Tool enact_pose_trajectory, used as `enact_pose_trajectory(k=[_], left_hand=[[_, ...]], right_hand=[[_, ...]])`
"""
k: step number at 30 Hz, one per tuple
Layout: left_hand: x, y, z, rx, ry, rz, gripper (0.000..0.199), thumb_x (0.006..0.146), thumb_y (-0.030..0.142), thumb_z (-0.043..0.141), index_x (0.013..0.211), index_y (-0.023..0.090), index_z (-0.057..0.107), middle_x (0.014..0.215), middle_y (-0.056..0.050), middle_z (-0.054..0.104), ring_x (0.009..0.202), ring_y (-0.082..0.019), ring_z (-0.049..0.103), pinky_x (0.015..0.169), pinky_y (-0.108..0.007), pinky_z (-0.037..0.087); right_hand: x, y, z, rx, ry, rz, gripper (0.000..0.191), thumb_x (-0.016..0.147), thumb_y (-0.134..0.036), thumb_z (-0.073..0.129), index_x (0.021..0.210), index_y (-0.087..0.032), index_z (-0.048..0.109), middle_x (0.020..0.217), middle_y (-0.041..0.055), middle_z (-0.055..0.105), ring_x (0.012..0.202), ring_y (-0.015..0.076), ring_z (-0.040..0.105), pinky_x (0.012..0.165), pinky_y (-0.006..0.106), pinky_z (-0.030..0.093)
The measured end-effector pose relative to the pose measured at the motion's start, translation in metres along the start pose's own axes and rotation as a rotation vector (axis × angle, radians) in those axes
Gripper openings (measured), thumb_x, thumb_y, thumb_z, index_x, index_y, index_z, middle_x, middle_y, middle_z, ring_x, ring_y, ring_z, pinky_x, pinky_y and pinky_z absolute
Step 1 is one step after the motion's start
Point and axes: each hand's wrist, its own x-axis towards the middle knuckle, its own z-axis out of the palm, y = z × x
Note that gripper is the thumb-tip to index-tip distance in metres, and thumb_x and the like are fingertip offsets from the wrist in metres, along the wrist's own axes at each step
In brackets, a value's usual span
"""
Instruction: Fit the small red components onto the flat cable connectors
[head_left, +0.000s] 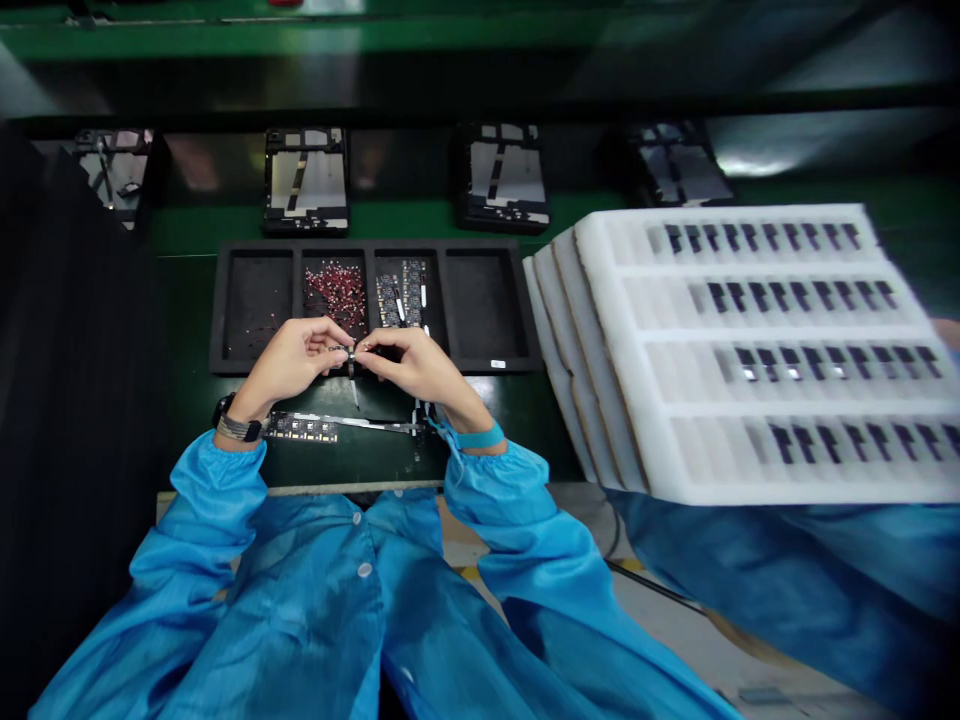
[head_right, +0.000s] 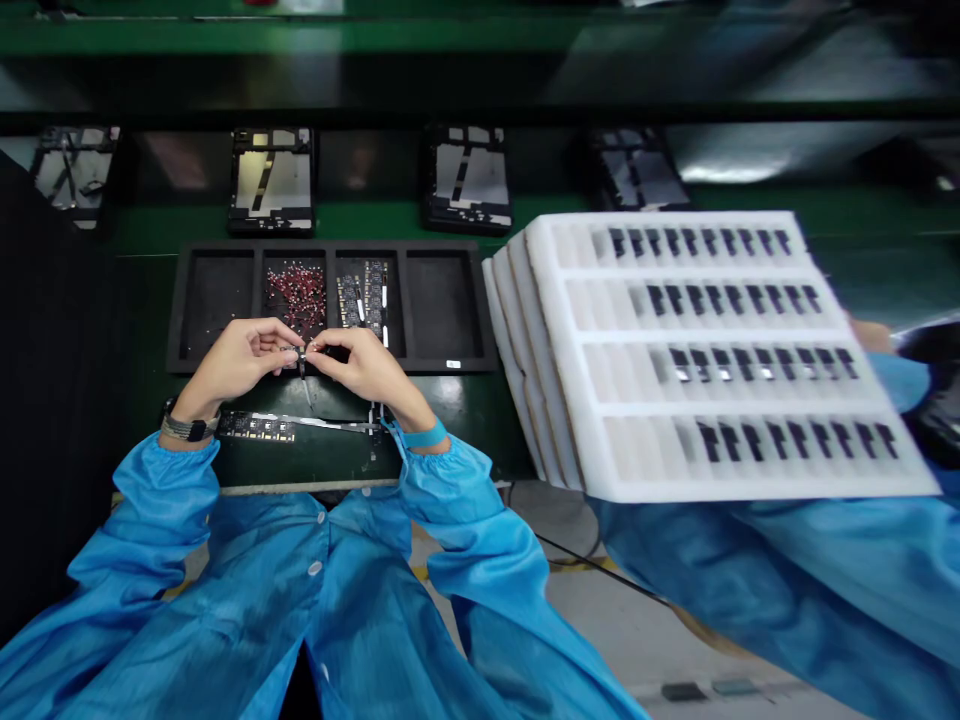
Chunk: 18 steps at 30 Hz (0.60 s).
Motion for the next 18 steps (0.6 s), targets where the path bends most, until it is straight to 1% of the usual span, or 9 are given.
enact_pose_trajectory(k=[3,6,8,12,14,18], left_hand=[[-0.0003,0.0002,0.0016,0.037,0.005,0.0,0.015,0.079,0.023,0.078,0.091,0.015,0.074,0.069,-0.002,0.069,0.061,-0.013,0.062,0.063,-0.027,0.051],[0.0002,0.0001,0.0022,0.046,0.003,-0.005,0.014,0.079,0.023,0.078,0.089,0.015,0.074,0.067,-0.001,0.067,0.06,-0.013,0.061,0.062,-0.027,0.051],[0.0003,0.0007,0.0012,0.02,-0.01,-0.01,0.016,0.078,0.023,0.079,0.089,0.014,0.074,0.067,-0.001,0.068,0.059,-0.013,0.061,0.062,-0.027,0.051],[-0.0008,0.004,-0.0018,-0.039,-0.069,-0.003,0.02,0.076,0.026,0.082,0.09,0.014,0.074,0.069,-0.003,0.071,0.058,-0.012,0.06,0.061,-0.026,0.051],[-0.0016,0.0058,-0.0021,-0.048,-0.083,0.006,0.021,0.076,0.028,0.084,0.089,0.014,0.075,0.07,-0.004,0.071,0.058,-0.012,0.06,0.06,-0.026,0.051],[-0.0024,0.0075,-0.0001,-0.05,-0.091,0.015,0.02,0.075,0.028,0.083,0.086,0.014,0.075,0.068,-0.003,0.07,0.057,-0.012,0.06,0.06,-0.026,0.051]], right_hand=[[0.0003,-0.0006,-0.0002,-0.05,-0.001,-0.048,0.02,0.095,-0.035,0.068,0.087,-0.019,0.076,0.092,0.0069,0.08,0.085,0.0227,0.071,0.083,0.034,0.052],[-0.0003,-0.0009,-0.0001,-0.084,0.01,-0.068,0.018,0.094,-0.032,0.068,0.085,-0.019,0.076,0.091,0.0074,0.08,0.084,0.0224,0.071,0.083,0.034,0.051],[-0.0008,-0.0009,-0.001,-0.047,0.006,-0.028,0.02,0.094,-0.036,0.069,0.085,-0.018,0.076,0.087,0.0065,0.078,0.078,0.0211,0.069,0.079,0.033,0.051],[-0.0009,-0.0009,-0.0053,0.162,-0.098,0.094,0.031,0.091,-0.047,0.075,0.086,-0.017,0.076,0.076,0.003,0.073,0.063,0.016,0.063,0.064,0.03,0.049],[-0.0002,-0.0011,-0.0071,0.239,-0.138,0.12,0.035,0.088,-0.051,0.078,0.086,-0.017,0.075,0.074,0.0026,0.072,0.062,0.015,0.062,0.06,0.028,0.048],[0.001,-0.0005,-0.0078,0.29,-0.159,0.143,0.038,0.085,-0.053,0.081,0.084,-0.016,0.075,0.071,0.0024,0.071,0.061,0.0142,0.062,0.054,0.026,0.046]])
